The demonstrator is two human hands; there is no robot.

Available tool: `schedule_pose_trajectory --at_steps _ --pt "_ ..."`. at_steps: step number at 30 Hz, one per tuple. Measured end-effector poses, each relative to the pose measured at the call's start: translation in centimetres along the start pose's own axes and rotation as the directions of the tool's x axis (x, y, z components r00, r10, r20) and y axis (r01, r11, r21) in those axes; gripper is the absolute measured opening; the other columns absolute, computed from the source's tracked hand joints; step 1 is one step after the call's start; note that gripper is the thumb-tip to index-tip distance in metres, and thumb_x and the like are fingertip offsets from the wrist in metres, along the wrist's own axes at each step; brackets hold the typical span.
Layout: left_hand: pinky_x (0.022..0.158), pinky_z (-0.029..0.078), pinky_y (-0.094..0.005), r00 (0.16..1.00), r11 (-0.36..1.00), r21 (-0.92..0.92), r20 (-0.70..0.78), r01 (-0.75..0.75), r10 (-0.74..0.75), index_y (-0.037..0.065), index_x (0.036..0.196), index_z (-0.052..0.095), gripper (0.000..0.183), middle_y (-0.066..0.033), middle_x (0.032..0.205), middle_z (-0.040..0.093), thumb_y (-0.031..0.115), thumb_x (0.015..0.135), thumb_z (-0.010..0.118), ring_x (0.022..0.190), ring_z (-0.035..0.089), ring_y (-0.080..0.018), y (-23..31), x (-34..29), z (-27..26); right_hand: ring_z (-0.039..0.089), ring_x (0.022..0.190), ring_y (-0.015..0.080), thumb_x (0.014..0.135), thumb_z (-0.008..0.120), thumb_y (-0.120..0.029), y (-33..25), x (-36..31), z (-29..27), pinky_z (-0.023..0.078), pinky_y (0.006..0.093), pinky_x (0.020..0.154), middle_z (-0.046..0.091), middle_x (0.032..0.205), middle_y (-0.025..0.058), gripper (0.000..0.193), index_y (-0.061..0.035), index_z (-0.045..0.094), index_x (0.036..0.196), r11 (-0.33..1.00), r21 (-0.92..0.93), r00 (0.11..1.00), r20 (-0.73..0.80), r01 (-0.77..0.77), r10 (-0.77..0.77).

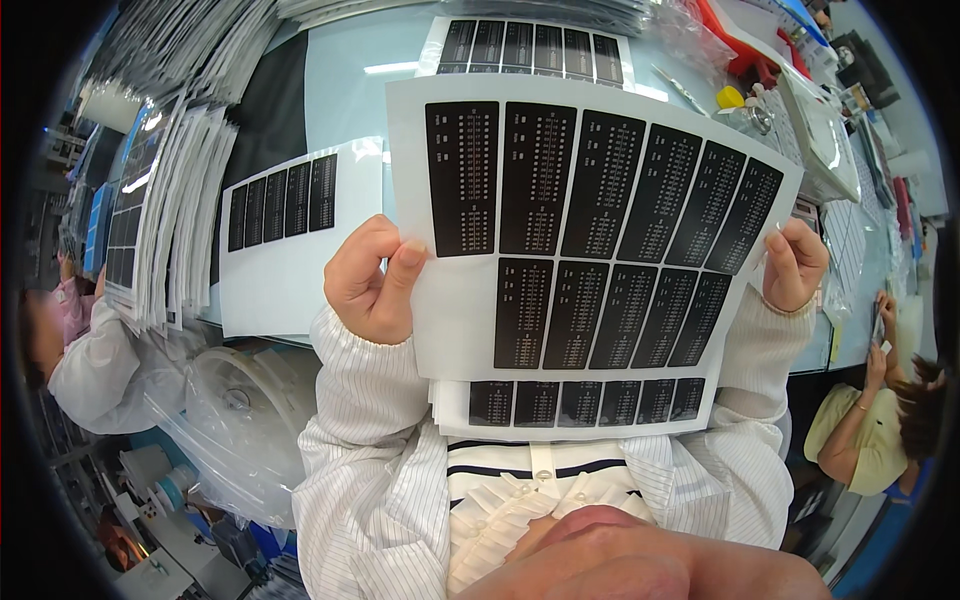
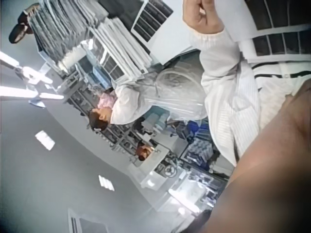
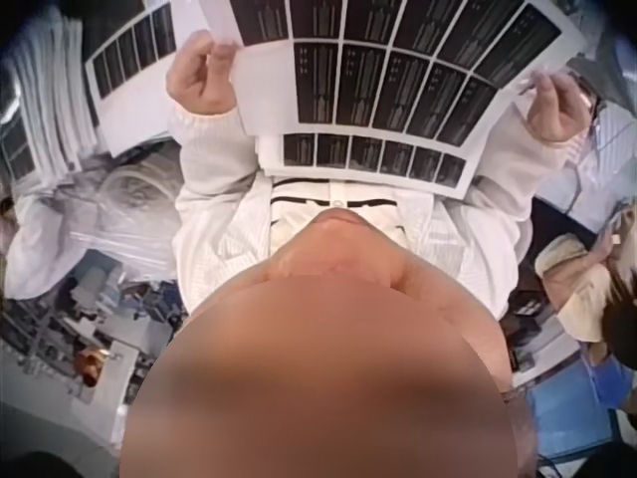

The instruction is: Inspecting and handling solar cell sheets at a manufacturing workstation.

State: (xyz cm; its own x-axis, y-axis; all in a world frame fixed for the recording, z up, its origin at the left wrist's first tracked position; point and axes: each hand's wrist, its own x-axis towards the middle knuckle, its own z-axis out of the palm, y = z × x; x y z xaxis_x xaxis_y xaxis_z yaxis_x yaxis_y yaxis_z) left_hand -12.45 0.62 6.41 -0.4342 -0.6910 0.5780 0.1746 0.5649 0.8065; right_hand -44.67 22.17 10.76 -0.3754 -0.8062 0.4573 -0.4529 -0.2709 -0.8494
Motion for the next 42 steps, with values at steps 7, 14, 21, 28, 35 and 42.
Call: schedule_pose_trajectory --at_steps 7,14,21,28,35,42 --pt "0.047 0.031 -0.0214 1.000 1.000 0.010 0.000 -0.008 0.008 -0.003 0.070 0.053 0.015 -0.0050 0.059 0.050 0.007 0.081 0.058 0.051 0.041 -0.0110 -0.2 0.2 0.3 0.053 0.059 0.0083 0.082 0.054 -0.009 -0.3 0.3 0.3 0.040 0.0194 0.057 0.062 0.074 0.0072 0.014 0.0037 0.058 0.079 0.999 -0.003 0.999 0.000 -0.054 0.054" --pt "0.048 0.030 -0.0215 1.000 1.000 -0.028 -0.024 0.012 -0.012 -0.004 0.069 0.052 0.015 -0.0055 0.059 0.048 0.004 0.081 0.056 0.052 0.040 -0.0109 -0.3 -0.3 0.2 0.052 0.051 0.0086 0.080 0.055 -0.002 -0.4 0.3 0.8 0.040 0.0188 0.047 0.059 0.065 0.0073 0.009 0.0056 0.058 0.076 0.998 0.060 0.999 -0.035 -0.034 0.036" --pt "0.048 0.030 -0.0217 1.000 1.000 -0.001 -0.024 0.013 -0.013 -0.003 0.067 0.051 0.016 -0.0050 0.058 0.048 0.005 0.081 0.057 0.052 0.039 -0.0105 -0.3 -0.2 0.3 0.051 0.056 0.0073 0.080 0.054 -0.004 0.1 -0.1 0.3 0.038 0.0183 0.053 0.059 0.066 0.0053 0.010 0.0049 0.058 0.076 0.997 0.035 0.997 -0.033 -0.070 0.072" --pt "0.048 0.032 -0.0231 0.980 0.981 0.034 0.041 0.193 -0.194 -0.003 0.062 0.050 0.018 -0.0056 0.056 0.048 0.004 0.078 0.056 0.051 0.042 -0.0113 0.2 0.1 0.4 0.049 0.053 0.0068 0.080 0.056 -0.007 0.0 0.0 0.5 0.037 0.0185 0.051 0.057 0.064 0.0037 0.012 0.0029 0.057 0.073 0.987 0.032 0.987 -0.039 -0.154 0.156" --pt "0.050 0.035 -0.0228 0.934 0.948 0.117 0.172 0.297 -0.314 -0.002 0.067 0.058 0.018 -0.0032 0.057 0.053 0.010 0.080 0.057 0.054 0.045 -0.0082 -0.3 -0.1 0.6 0.045 0.044 0.0053 0.079 0.059 -0.014 1.7 0.3 0.2 0.032 0.0181 0.040 0.054 0.057 0.0006 0.017 0.0019 0.057 0.075 0.858 -0.071 0.856 0.065 -0.508 0.512" --pt "0.045 0.032 -0.0216 0.909 0.917 -0.008 0.132 0.400 -0.395 -0.002 0.064 0.057 0.022 -0.0007 0.052 0.050 0.014 0.079 0.059 0.049 0.041 -0.0050 -1.0 -0.6 1.1 0.050 0.034 0.0128 0.080 0.058 -0.012 3.0 0.0 -1.2 0.035 0.0204 0.030 0.058 0.057 0.0075 0.016 0.0037 0.057 0.083 0.790 -0.008 0.774 0.195 -0.613 0.603"
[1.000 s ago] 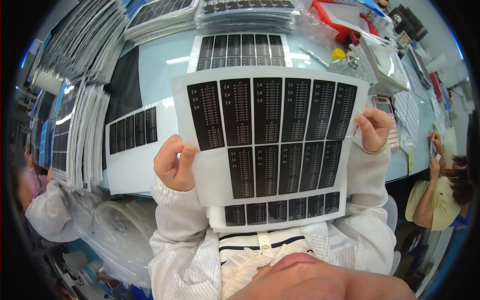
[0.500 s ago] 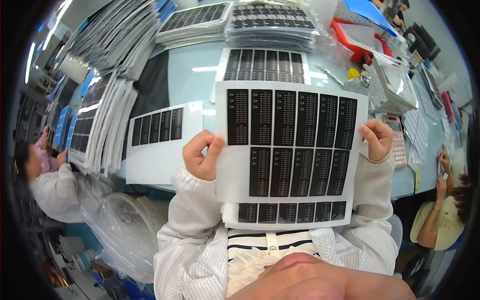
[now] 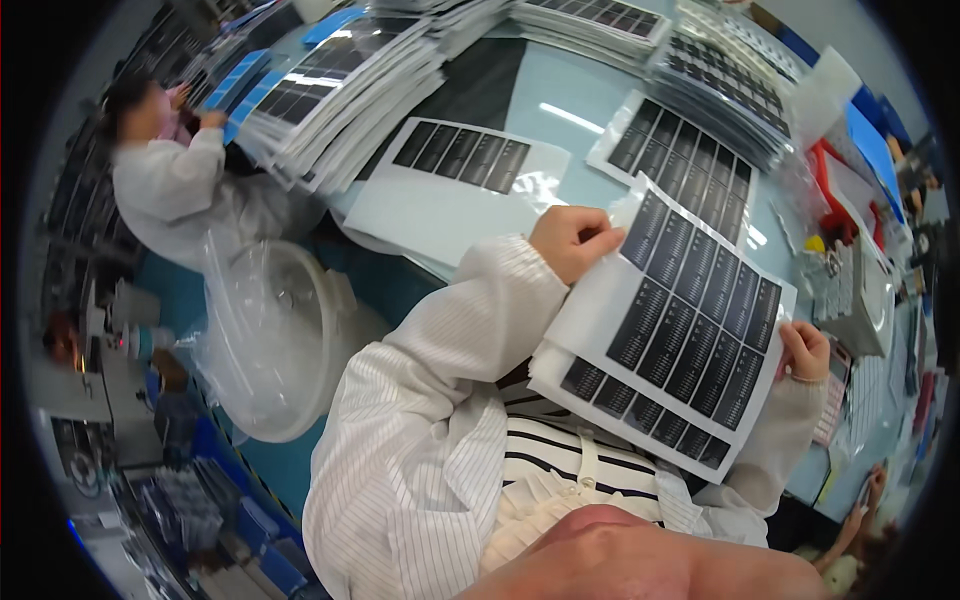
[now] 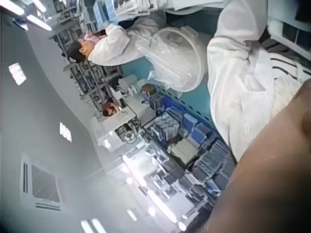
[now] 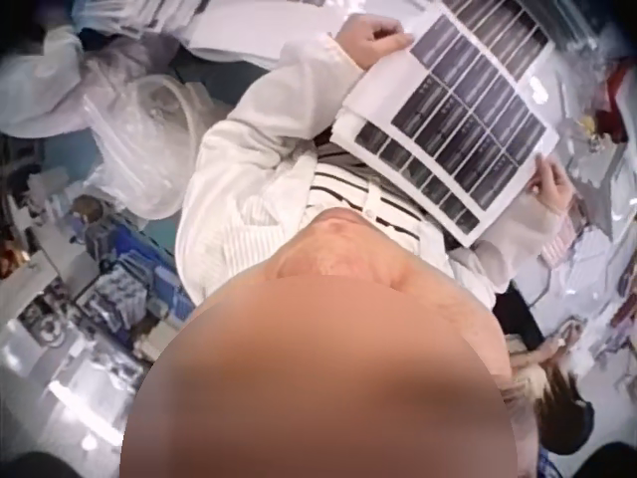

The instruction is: Inspecting and handling solar cell sheets at a manufacturing workstation.

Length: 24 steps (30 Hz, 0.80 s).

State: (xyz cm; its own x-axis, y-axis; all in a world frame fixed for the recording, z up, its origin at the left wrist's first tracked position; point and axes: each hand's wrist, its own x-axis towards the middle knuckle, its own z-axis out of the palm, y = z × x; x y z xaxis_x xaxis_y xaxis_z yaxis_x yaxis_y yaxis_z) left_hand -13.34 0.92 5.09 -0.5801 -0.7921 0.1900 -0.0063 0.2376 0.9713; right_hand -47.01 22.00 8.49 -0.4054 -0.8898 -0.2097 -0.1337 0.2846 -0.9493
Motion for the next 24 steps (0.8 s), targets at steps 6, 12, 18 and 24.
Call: schedule_pose_trajectory --at_steps 6,12,18,24 --pt "0.045 0.030 -0.0226 1.000 0.999 0.036 -0.003 0.008 -0.008 -0.002 0.061 0.056 0.026 -0.0014 0.049 0.048 0.016 0.079 0.059 0.047 0.039 -0.0057 0.0 0.1 0.1 0.049 0.032 0.0131 0.083 0.057 -0.015 0.4 0.3 -0.3 0.033 0.0200 0.028 0.059 0.060 0.0081 0.024 0.0028 0.051 0.097 0.998 0.021 0.998 0.032 -0.057 0.056" --pt "0.047 0.032 -0.0238 0.999 0.994 0.100 0.002 0.053 -0.053 -0.002 0.062 0.057 0.029 -0.0028 0.050 0.048 0.021 0.080 0.058 0.048 0.039 -0.0074 0.8 0.1 -0.1 0.047 0.031 0.0118 0.083 0.057 -0.016 0.7 0.6 -0.1 0.030 0.0198 0.026 0.059 0.060 0.0079 0.021 0.0012 0.051 0.094 1.000 0.015 1.000 0.014 -0.015 0.014" --pt "0.050 0.036 -0.0276 0.999 0.988 0.150 0.021 0.042 -0.045 -0.001 0.066 0.059 0.032 -0.0064 0.051 0.050 0.025 0.083 0.053 0.048 0.043 -0.0127 1.3 -0.1 -0.7 0.045 0.031 0.0094 0.085 0.054 -0.018 0.6 0.5 0.0 0.030 0.0183 0.027 0.058 0.057 0.0057 0.020 0.0000 0.050 0.093 1.000 0.006 0.999 0.039 -0.009 0.009" --pt "0.060 0.042 -0.0332 0.997 0.940 0.340 0.061 0.024 -0.048 0.003 0.074 0.060 0.039 -0.0106 0.062 0.056 0.036 0.087 0.044 0.058 0.053 -0.0219 2.1 -2.0 -3.1 0.046 0.031 0.0097 0.085 0.054 -0.018 1.2 0.7 -0.1 0.030 0.0187 0.027 0.058 0.057 0.0061 0.020 -0.0007 0.049 0.093 0.999 0.034 0.999 0.052 0.003 -0.005"
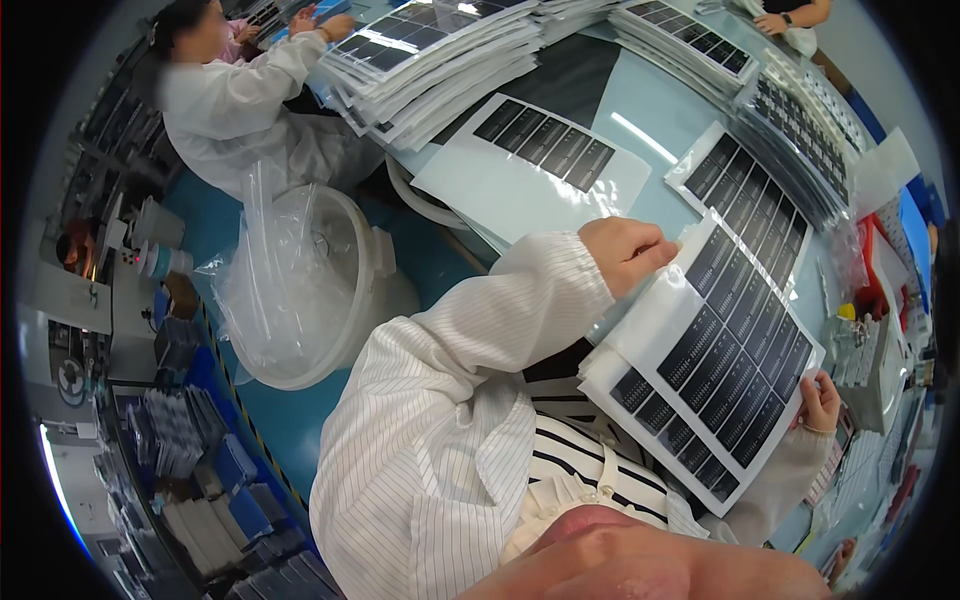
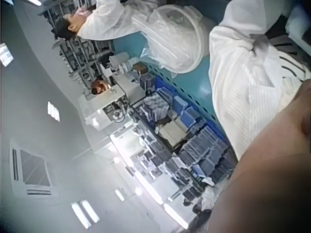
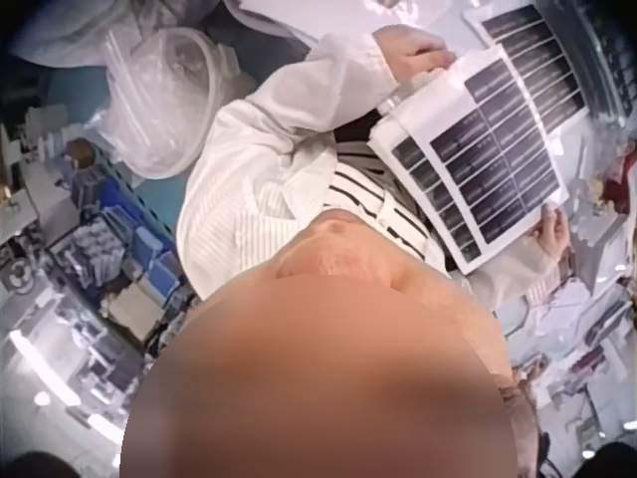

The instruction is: Inspecting and handling solar cell sheets at a manufacturing workstation.

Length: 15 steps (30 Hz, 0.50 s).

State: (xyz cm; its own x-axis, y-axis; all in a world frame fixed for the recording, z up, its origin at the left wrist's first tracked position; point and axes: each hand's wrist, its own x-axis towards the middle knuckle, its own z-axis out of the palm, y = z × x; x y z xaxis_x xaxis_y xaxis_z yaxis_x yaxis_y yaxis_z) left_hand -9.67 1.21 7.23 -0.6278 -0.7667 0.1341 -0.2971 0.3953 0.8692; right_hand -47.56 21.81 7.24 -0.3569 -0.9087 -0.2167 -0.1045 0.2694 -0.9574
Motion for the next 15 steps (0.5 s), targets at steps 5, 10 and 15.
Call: schedule_pose_trajectory --at_steps 5,10,15 --pt "0.061 0.042 -0.0266 1.000 0.999 0.042 -0.015 -0.017 0.018 0.001 0.085 0.061 0.025 -0.0085 0.070 0.059 0.024 0.086 0.049 0.063 0.054 -0.0160 -0.2 -3.6 -4.2 0.046 0.031 0.0099 0.085 0.054 -0.018 0.0 0.6 0.4 0.031 0.0183 0.027 0.059 0.058 0.0067 0.020 -0.0011 0.047 0.093 0.999 0.032 0.999 0.032 -0.005 0.004" --pt "0.062 0.044 -0.0298 0.995 0.997 0.064 -0.097 0.040 -0.034 0.000 0.082 0.061 0.028 -0.0111 0.072 0.061 0.027 0.084 0.054 0.064 0.055 -0.0184 -0.3 -5.5 -7.6 0.047 0.031 0.0106 0.085 0.054 -0.017 0.3 0.7 0.2 0.030 0.0185 0.026 0.060 0.061 0.0075 0.022 -0.0008 0.046 0.097 0.998 0.055 0.998 0.060 0.025 -0.029" --pt "0.056 0.044 -0.0260 0.949 0.968 0.249 -0.302 -0.015 0.093 0.003 0.086 0.063 0.020 -0.0093 0.073 0.062 0.022 0.081 0.058 0.064 0.057 -0.0161 -2.0 -5.6 -12.8 0.047 0.031 0.0115 0.085 0.053 -0.016 0.2 0.8 0.4 0.030 0.0192 0.025 0.059 0.059 0.0074 0.020 -0.0007 0.045 0.096 0.998 0.059 0.999 0.035 0.034 -0.036"
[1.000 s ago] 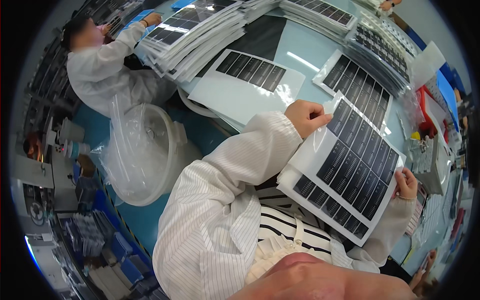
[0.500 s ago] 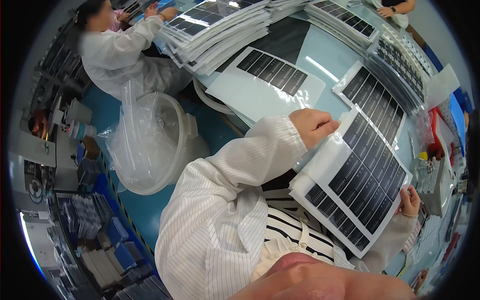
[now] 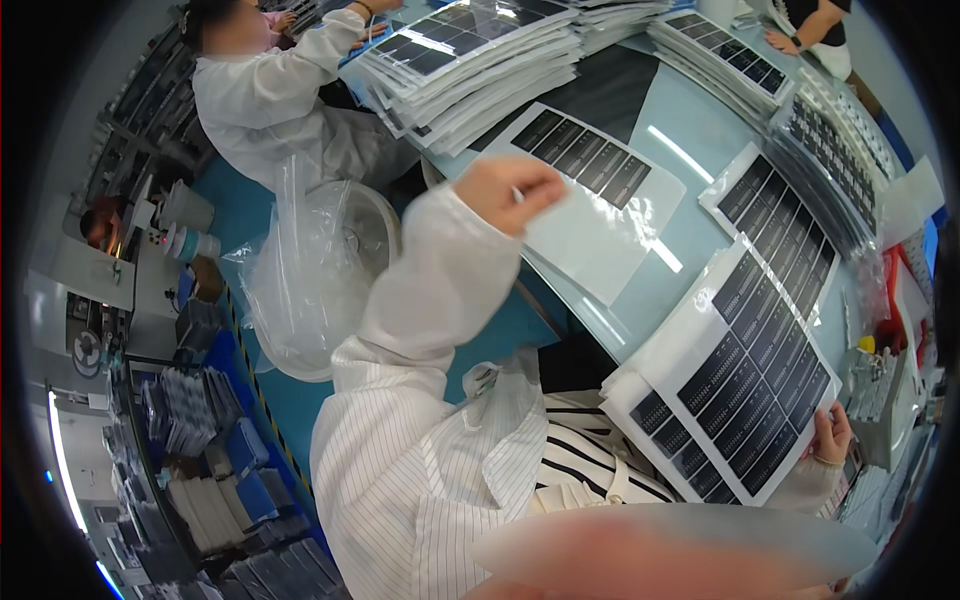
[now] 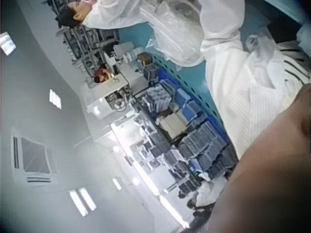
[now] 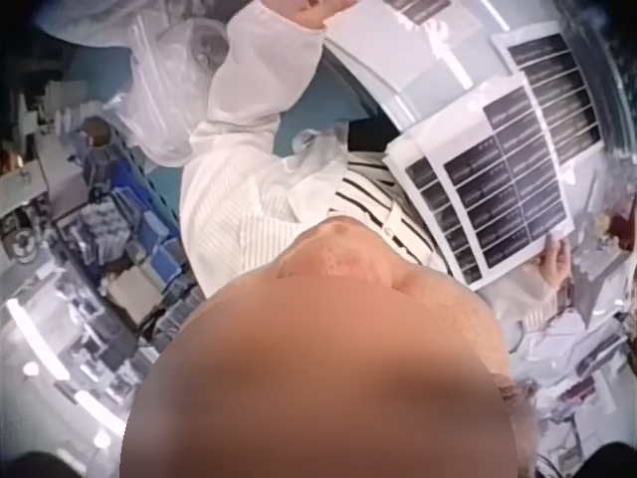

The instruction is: Inspecting and handling solar cell sheets at a manufacturing workstation.

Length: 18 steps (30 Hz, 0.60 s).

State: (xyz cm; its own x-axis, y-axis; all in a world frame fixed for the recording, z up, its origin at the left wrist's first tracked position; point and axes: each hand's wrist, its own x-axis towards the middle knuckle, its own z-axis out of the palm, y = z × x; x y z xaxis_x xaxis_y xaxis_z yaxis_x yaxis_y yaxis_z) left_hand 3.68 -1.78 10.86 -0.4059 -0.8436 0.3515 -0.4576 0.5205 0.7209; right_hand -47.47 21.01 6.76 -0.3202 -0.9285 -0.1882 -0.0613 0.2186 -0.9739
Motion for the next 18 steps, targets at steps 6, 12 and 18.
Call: schedule_pose_trajectory --at_steps 6,12,18 --pt "0.054 0.042 -0.0211 0.904 0.927 0.240 -0.386 0.289 -0.182 0.007 0.092 0.064 0.022 -0.0023 0.071 0.061 0.025 0.083 0.054 0.061 0.055 -0.0079 -5.7 8.2 -11.9 0.047 0.031 0.0122 0.085 0.053 -0.015 0.1 -0.2 -0.4 0.031 0.0199 0.026 0.059 0.058 0.0084 0.020 -0.0006 0.045 0.096 1.000 0.021 1.000 0.017 0.012 -0.012" --pt "0.076 0.046 -0.0317 0.922 0.560 0.735 -0.272 0.383 -0.275 0.010 0.122 0.047 0.055 -0.0120 0.104 0.060 0.038 0.075 0.059 0.087 0.061 -0.0228 -14.0 17.6 -15.4 0.048 0.032 0.0139 0.085 0.052 -0.015 0.3 -0.1 -0.7 0.033 0.0213 0.026 0.059 0.058 0.0088 0.019 -0.0007 0.046 0.096 0.999 0.039 1.000 0.018 -0.011 0.011" --pt "0.090 0.040 -0.0363 0.863 0.466 0.737 -0.333 0.489 -0.379 0.017 0.125 0.045 0.052 -0.0101 0.119 0.052 0.040 0.079 0.053 0.110 0.049 -0.0252 -14.9 19.4 -14.1 0.049 0.032 0.0144 0.085 0.052 -0.014 0.4 0.1 -0.8 0.036 0.0219 0.027 0.059 0.059 0.0084 0.019 -0.0008 0.047 0.097 0.995 0.076 0.997 0.055 -0.061 0.057"
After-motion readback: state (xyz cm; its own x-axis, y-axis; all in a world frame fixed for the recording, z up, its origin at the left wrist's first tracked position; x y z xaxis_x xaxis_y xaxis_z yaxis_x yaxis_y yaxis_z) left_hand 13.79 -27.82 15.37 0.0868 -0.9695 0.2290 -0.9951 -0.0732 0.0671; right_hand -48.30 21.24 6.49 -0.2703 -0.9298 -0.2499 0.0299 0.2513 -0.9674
